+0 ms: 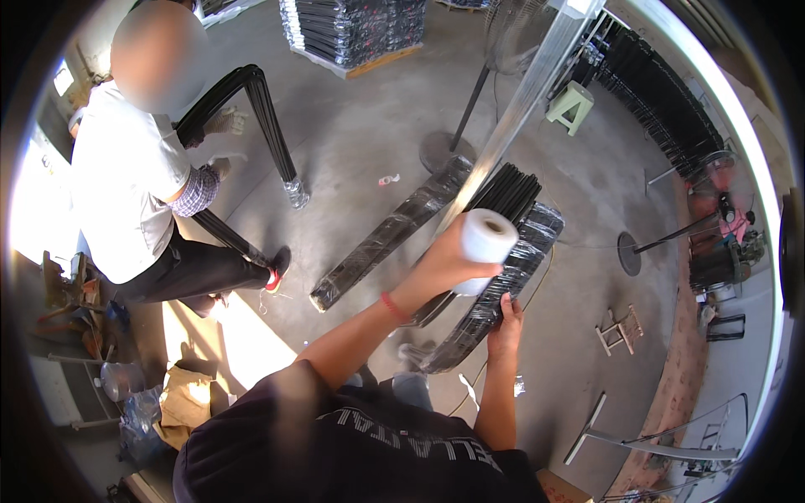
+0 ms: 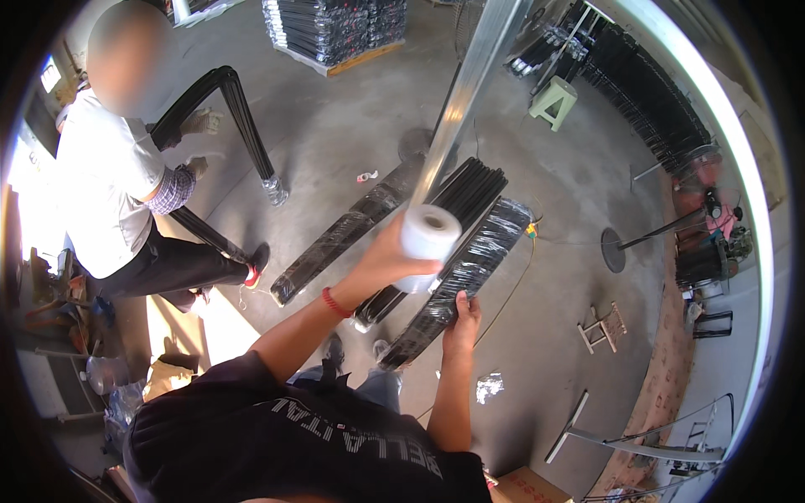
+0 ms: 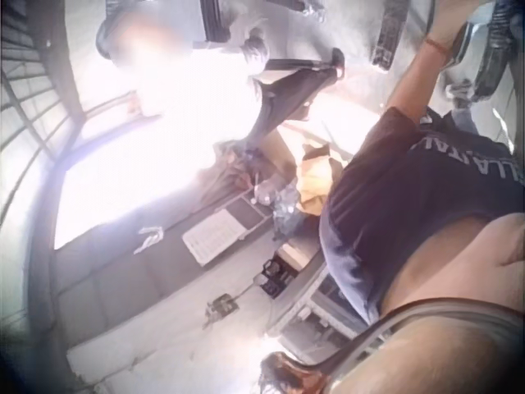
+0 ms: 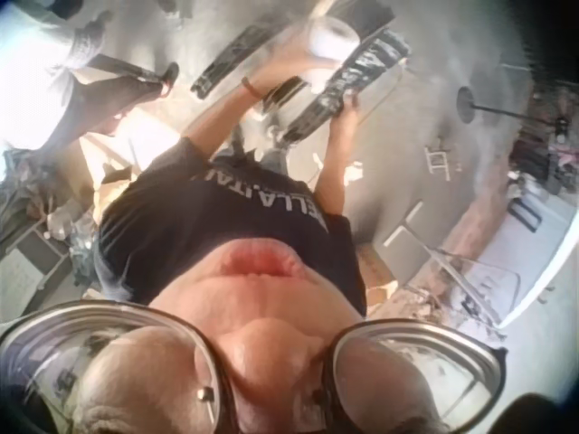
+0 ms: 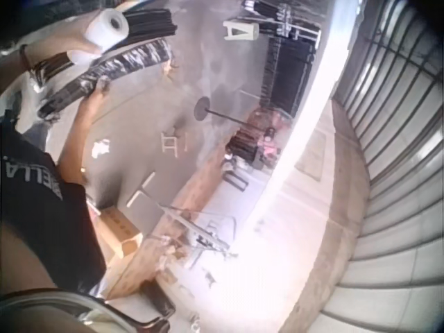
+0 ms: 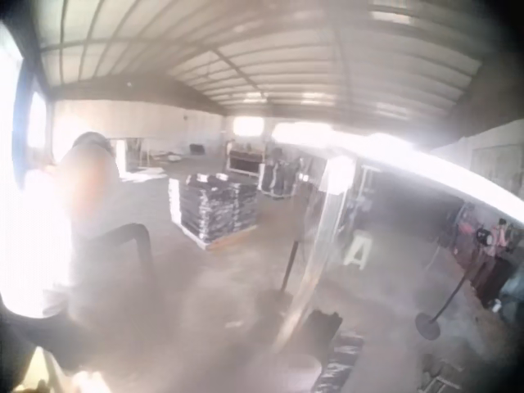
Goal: The person uses a roll of plastic wrap to wrap a bundle of black U-shaped metal frames, rotating the roll around the frames and tucking the end under the wrap.
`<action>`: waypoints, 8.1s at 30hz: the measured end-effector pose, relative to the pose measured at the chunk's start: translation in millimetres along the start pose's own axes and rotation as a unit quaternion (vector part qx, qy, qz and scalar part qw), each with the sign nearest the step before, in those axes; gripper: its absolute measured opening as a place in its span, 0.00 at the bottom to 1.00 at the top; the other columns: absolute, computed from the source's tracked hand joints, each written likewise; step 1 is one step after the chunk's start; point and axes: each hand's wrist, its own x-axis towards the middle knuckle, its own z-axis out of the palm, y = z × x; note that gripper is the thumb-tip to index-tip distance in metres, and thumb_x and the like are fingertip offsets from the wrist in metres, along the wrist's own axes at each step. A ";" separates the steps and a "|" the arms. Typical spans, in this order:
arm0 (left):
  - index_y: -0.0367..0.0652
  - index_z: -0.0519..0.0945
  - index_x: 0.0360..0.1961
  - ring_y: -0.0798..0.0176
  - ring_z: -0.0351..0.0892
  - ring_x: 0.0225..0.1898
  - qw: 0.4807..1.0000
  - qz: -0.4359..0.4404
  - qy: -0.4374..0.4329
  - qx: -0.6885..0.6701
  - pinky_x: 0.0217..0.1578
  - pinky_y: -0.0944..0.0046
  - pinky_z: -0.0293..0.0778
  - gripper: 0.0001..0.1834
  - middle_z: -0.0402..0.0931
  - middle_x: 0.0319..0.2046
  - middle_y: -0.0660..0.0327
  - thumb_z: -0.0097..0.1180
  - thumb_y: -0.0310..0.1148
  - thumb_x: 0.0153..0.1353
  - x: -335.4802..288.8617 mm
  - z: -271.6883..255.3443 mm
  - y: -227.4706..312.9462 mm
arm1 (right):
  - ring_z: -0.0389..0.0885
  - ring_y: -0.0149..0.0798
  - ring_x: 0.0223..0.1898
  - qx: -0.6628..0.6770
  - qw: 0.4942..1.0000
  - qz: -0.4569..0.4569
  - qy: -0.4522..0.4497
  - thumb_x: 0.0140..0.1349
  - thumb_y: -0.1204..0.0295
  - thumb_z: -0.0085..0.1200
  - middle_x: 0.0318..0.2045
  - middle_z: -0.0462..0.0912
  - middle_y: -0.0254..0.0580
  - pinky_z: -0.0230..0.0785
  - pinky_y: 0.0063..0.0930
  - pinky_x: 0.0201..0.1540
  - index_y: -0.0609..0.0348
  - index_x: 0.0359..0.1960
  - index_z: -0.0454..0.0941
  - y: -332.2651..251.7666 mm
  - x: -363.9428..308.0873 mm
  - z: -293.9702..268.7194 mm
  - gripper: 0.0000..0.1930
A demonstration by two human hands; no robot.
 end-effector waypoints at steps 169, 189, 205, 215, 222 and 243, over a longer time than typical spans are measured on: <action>0.36 0.77 0.38 0.57 0.80 0.33 0.780 -0.306 0.268 0.476 0.37 0.67 0.71 0.36 0.78 0.29 0.52 0.63 0.23 0.14 -606.5 -158.7 346.5 | 0.58 0.44 0.59 0.242 0.859 0.267 -0.363 0.53 0.69 0.38 0.55 0.63 0.54 0.48 0.37 0.62 0.75 0.54 0.57 51.7 -482.4 238.6 0.27; 0.33 0.72 0.44 0.67 0.73 0.31 0.806 -0.342 0.385 0.292 0.36 0.72 0.68 0.39 0.76 0.30 0.59 0.62 0.17 0.17 -502.3 -349.8 281.4 | 0.74 0.30 0.38 0.079 0.862 0.365 -0.343 0.49 0.78 0.52 0.34 0.74 0.35 0.68 0.25 0.41 0.60 0.40 0.68 235.0 -320.6 444.2 0.14; 0.33 0.74 0.28 0.78 0.60 0.23 0.896 -0.380 0.143 0.179 0.24 0.73 0.60 0.11 0.66 0.18 0.70 0.55 0.33 0.52 -374.3 -522.5 216.1 | 0.76 0.43 0.38 0.149 0.919 0.254 -0.262 0.50 0.77 0.43 0.37 0.77 0.48 0.67 0.34 0.46 0.71 0.40 0.70 243.1 -210.4 534.2 0.15; 0.36 0.69 0.20 0.77 0.57 0.21 0.912 -0.377 0.072 0.145 0.21 0.72 0.54 0.18 0.61 0.15 0.70 0.51 0.41 0.55 -261.7 -571.0 165.5 | 0.77 0.40 0.34 0.129 0.968 0.174 -0.129 0.46 0.76 0.47 0.32 0.78 0.43 0.69 0.32 0.42 0.66 0.35 0.73 246.9 -131.6 551.2 0.12; 0.33 0.74 0.26 0.74 0.65 0.23 0.924 -0.347 0.110 0.116 0.25 0.70 0.63 0.19 0.69 0.17 0.64 0.47 0.41 0.59 -204.2 -559.3 115.9 | 0.76 0.39 0.32 0.129 0.979 0.134 -0.080 0.45 0.74 0.48 0.29 0.78 0.41 0.69 0.30 0.39 0.62 0.31 0.73 268.1 -55.2 523.3 0.10; 0.36 0.70 0.21 0.65 0.61 0.22 0.897 -0.361 0.075 0.245 0.26 0.62 0.62 0.26 0.64 0.15 0.56 0.48 0.53 0.55 -86.4 -449.6 -30.8 | 0.76 0.40 0.32 0.170 0.960 0.191 -0.111 0.45 0.69 0.48 0.28 0.77 0.43 0.69 0.33 0.40 0.63 0.29 0.75 273.0 146.8 414.9 0.12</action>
